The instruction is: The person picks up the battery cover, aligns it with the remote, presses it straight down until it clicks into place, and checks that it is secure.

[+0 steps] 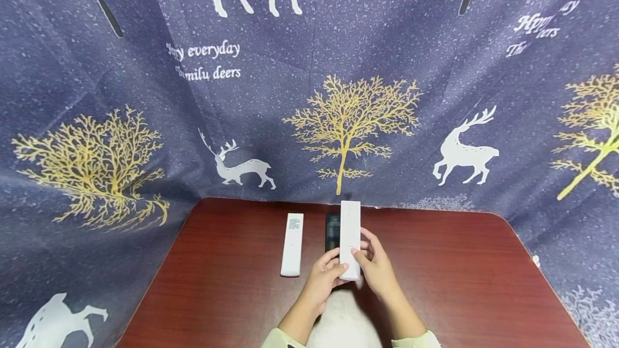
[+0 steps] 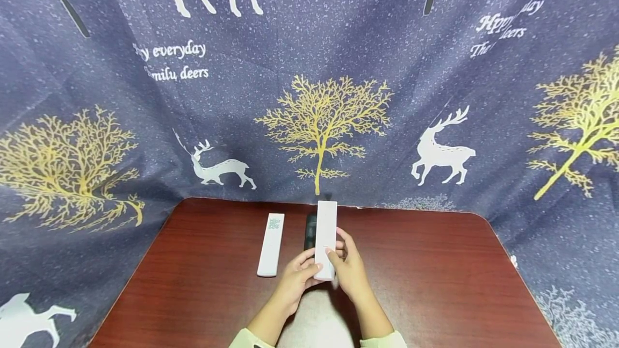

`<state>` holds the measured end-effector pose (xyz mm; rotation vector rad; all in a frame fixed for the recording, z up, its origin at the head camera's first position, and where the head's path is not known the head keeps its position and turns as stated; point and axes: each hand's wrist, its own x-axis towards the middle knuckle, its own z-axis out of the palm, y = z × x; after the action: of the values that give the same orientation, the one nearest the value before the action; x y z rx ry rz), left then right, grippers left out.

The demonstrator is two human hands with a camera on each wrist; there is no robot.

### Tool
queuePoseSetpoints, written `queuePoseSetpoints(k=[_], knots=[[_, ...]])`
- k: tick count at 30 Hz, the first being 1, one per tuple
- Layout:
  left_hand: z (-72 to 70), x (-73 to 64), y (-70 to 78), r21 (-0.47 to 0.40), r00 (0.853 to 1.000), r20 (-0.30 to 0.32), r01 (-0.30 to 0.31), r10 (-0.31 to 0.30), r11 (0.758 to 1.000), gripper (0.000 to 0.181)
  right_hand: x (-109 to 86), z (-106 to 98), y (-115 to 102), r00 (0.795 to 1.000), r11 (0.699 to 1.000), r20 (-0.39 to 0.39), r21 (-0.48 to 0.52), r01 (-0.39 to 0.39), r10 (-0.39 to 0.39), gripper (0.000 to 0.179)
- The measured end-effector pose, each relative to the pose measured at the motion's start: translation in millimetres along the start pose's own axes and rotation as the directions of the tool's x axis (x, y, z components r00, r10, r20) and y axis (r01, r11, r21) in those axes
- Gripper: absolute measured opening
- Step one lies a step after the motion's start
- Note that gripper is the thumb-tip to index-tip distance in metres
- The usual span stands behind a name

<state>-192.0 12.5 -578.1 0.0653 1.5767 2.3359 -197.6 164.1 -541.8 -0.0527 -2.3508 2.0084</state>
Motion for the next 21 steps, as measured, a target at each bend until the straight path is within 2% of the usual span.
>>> queuePoseSetpoints(k=[21], knots=[[-0.1, -1.2, 0.0, 0.009, 1.0, 0.01, -0.001, 0.001, 1.0, 0.058, 0.2, 0.1, 1.7, 1.0, 0.999, 0.001, 0.018, -0.028, 0.028, 0.057]])
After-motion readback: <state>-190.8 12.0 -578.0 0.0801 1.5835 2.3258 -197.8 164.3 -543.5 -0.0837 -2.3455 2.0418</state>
